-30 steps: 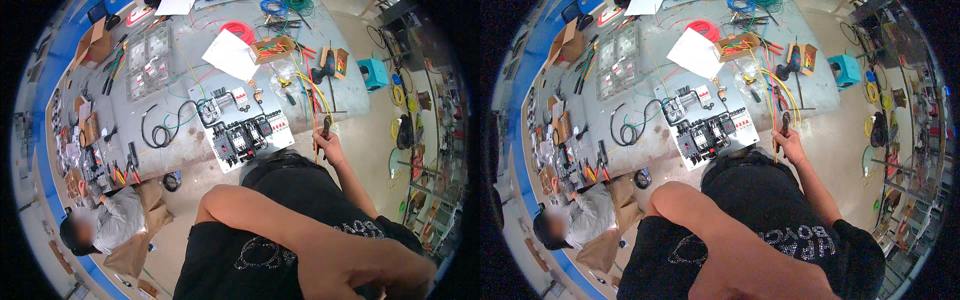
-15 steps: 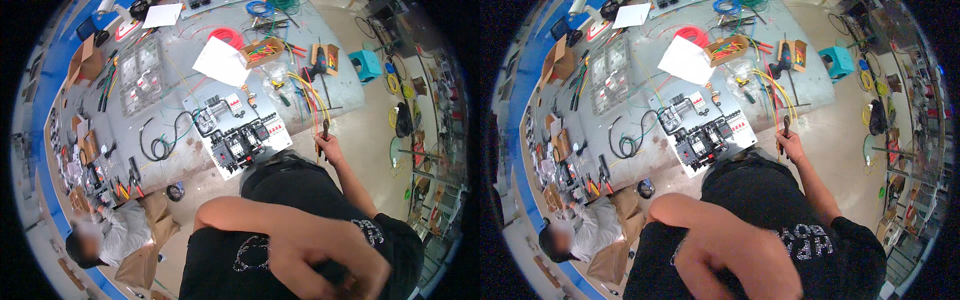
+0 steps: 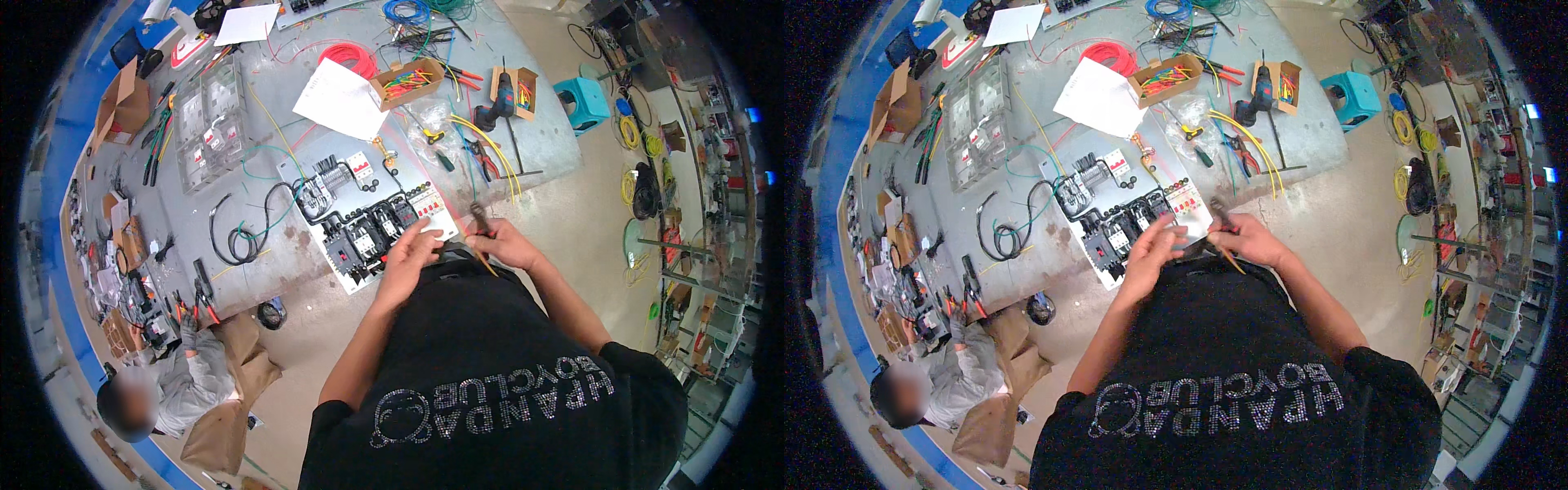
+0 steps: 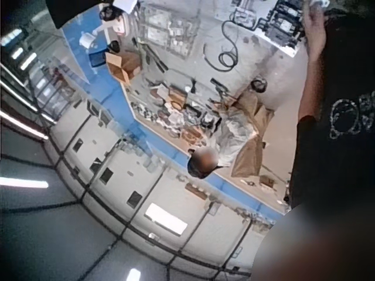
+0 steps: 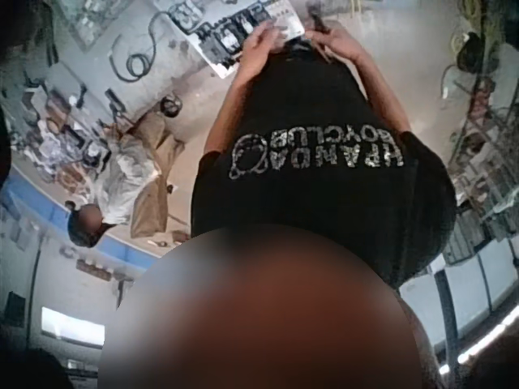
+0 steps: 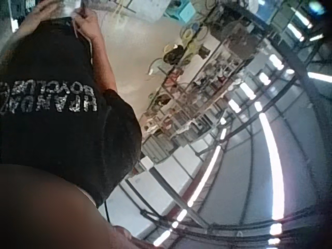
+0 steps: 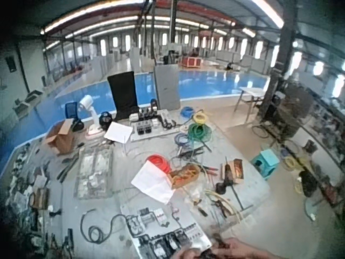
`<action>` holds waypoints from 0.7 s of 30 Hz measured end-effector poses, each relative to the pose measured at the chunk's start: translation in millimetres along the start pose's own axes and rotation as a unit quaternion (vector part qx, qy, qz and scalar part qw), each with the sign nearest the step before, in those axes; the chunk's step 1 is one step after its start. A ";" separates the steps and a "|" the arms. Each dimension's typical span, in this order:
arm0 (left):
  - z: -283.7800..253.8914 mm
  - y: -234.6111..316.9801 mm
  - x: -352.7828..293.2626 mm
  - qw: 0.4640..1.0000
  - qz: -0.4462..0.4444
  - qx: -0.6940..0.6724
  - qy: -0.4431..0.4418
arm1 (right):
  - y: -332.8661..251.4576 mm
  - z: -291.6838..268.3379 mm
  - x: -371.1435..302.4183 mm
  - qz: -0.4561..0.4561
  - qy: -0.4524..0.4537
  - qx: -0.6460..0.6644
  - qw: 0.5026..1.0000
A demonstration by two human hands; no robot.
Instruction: The person strips insulation from colored wires and connects them to terminals on an electrical panel. They use pliers to cut and strip wires, then insert the ends into the panel's connection points.
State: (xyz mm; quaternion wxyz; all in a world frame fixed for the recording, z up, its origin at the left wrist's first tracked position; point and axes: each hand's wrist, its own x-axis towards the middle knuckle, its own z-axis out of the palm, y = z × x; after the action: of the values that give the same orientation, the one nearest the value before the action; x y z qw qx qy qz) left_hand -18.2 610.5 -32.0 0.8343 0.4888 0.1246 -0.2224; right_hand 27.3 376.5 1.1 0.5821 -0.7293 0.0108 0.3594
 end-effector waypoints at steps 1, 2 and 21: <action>2.2 4.6 -1.4 0.999 0.022 -0.035 0.010 | -8.9 4.7 -2.7 -0.007 -0.029 0.004 1.000; 0.4 4.8 -2.5 0.997 0.040 -0.063 0.013 | 2.8 1.3 1.2 -0.028 -0.072 -0.075 0.994; -40.7 27.9 -10.5 0.953 0.136 -0.145 0.230 | -6.2 -16.5 -0.1 -0.090 -0.151 -0.202 0.963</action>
State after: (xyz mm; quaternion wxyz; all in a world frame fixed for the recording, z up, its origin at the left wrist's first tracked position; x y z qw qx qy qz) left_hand -13.2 660.4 -26.3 0.8671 0.4131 0.2767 0.0319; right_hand 38.3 364.3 7.4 0.4472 -0.7669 -0.2158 0.4066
